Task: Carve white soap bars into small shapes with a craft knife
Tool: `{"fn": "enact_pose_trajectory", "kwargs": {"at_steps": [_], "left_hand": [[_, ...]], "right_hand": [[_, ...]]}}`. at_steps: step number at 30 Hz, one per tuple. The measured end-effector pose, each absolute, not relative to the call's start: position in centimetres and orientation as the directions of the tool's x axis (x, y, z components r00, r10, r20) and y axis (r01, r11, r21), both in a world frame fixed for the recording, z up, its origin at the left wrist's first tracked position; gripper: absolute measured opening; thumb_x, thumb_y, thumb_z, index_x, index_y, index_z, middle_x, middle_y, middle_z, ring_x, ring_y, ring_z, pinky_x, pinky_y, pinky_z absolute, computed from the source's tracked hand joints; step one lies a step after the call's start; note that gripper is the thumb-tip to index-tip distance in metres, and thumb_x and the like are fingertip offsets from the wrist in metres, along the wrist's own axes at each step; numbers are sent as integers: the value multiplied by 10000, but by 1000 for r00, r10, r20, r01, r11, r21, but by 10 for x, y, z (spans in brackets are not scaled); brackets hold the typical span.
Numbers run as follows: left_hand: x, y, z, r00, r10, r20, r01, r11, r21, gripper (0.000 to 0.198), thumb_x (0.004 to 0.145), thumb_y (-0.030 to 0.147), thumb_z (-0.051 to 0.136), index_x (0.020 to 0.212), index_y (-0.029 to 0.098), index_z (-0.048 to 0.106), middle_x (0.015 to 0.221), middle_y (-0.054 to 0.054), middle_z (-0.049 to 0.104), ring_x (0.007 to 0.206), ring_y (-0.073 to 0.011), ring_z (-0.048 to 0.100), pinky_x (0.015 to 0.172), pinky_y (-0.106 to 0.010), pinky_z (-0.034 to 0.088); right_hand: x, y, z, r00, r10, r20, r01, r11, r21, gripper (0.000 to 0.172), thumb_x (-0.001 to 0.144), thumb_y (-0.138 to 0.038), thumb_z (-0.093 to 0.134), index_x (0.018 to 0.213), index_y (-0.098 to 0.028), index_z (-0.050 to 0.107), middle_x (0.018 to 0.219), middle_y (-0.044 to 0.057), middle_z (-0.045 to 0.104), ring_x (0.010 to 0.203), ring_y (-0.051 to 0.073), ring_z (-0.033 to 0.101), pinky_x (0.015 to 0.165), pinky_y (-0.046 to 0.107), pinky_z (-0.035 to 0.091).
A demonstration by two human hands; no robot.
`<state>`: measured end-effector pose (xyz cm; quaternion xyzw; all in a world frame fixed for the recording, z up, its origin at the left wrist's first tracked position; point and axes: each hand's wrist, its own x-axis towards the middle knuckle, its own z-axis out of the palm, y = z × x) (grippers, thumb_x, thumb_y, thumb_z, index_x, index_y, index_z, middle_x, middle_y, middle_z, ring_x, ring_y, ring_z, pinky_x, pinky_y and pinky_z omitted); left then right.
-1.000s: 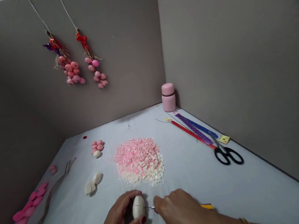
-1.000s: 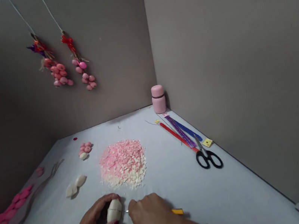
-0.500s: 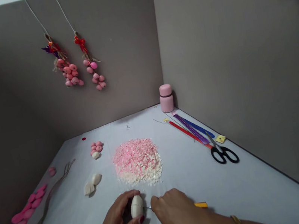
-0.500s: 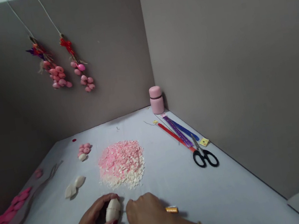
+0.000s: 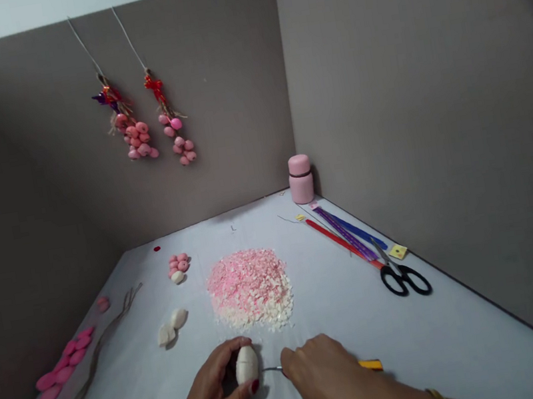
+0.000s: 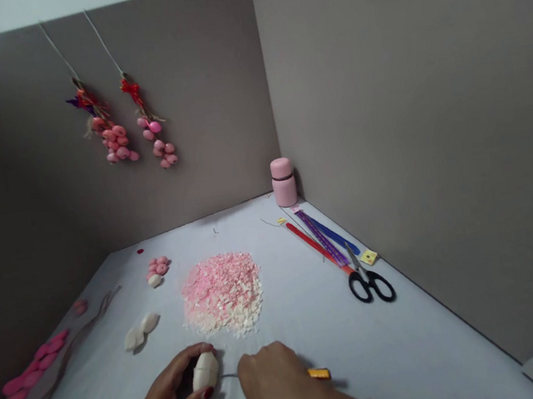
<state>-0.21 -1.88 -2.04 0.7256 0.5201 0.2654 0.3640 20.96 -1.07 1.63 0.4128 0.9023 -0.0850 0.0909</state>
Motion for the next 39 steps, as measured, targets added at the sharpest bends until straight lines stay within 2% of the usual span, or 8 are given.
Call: {"fn": "enact_pose_trajectory", "kwargs": {"at_steps": [8,13,20,23,29,34,36,39], "left_hand": [[8,-20,-17,310,935,171,645,-339,685,394,738,558,688,919,214,621,851,-62,676,750,-249,639,669,-326,507],[17,-23,-11,256,964,77,771,-252,585,265,819,450,640,900,200,606,819,-78,704,713,-248,650,640,-324,497],[11,-27,-6,309,951,6,654,-217,724,409,800,337,639,1168,204,521,707,-6,679,596,-181,580,555,-268,421],[4,-29,-4,378,926,-22,539,-201,818,332,843,300,595,1170,256,557,673,41,609,571,-143,506,517,-240,348],[-2,-23,-13,350,934,63,453,-228,862,440,794,440,685,1198,297,584,843,0,607,704,-174,537,618,-272,412],[-6,-13,-15,466,861,201,331,-381,863,632,764,613,621,1321,340,498,1275,-103,537,1131,-304,502,971,-466,395],[-7,-9,-12,511,842,171,344,-382,858,629,790,597,600,1355,354,471,1312,-102,532,1213,-314,449,1036,-491,342],[-6,-4,-9,571,811,130,355,-387,851,568,820,564,587,1347,372,492,1206,-85,626,1108,-281,534,969,-454,411]], "right_hand": [[227,-1,-12,-580,814,21,807,578,-120,151,876,-132,501,832,-207,624,664,41,709,573,260,691,434,305,282],[224,3,-8,-570,821,-24,816,563,-130,164,927,-159,446,875,-200,596,691,51,723,584,275,697,438,308,285],[223,3,-13,-646,763,5,751,637,-174,140,902,-113,436,852,-197,536,664,31,719,565,239,704,435,275,327],[227,3,-24,-666,744,47,724,661,-196,141,891,-100,435,848,-203,521,635,16,708,535,218,695,427,259,338],[232,1,-36,-703,706,81,685,704,-187,139,884,-104,434,844,-213,512,593,-2,687,494,216,682,415,262,325],[235,2,-37,-714,688,127,664,724,-187,146,924,-151,409,841,-218,508,580,-8,681,475,206,675,405,262,310],[236,3,-36,-716,686,127,665,726,-175,148,921,-152,412,835,-219,512,573,-8,679,470,209,674,405,264,311],[238,2,-33,-720,684,116,657,726,-204,167,935,-157,389,840,-215,514,588,-2,683,480,205,676,418,260,338]]}}
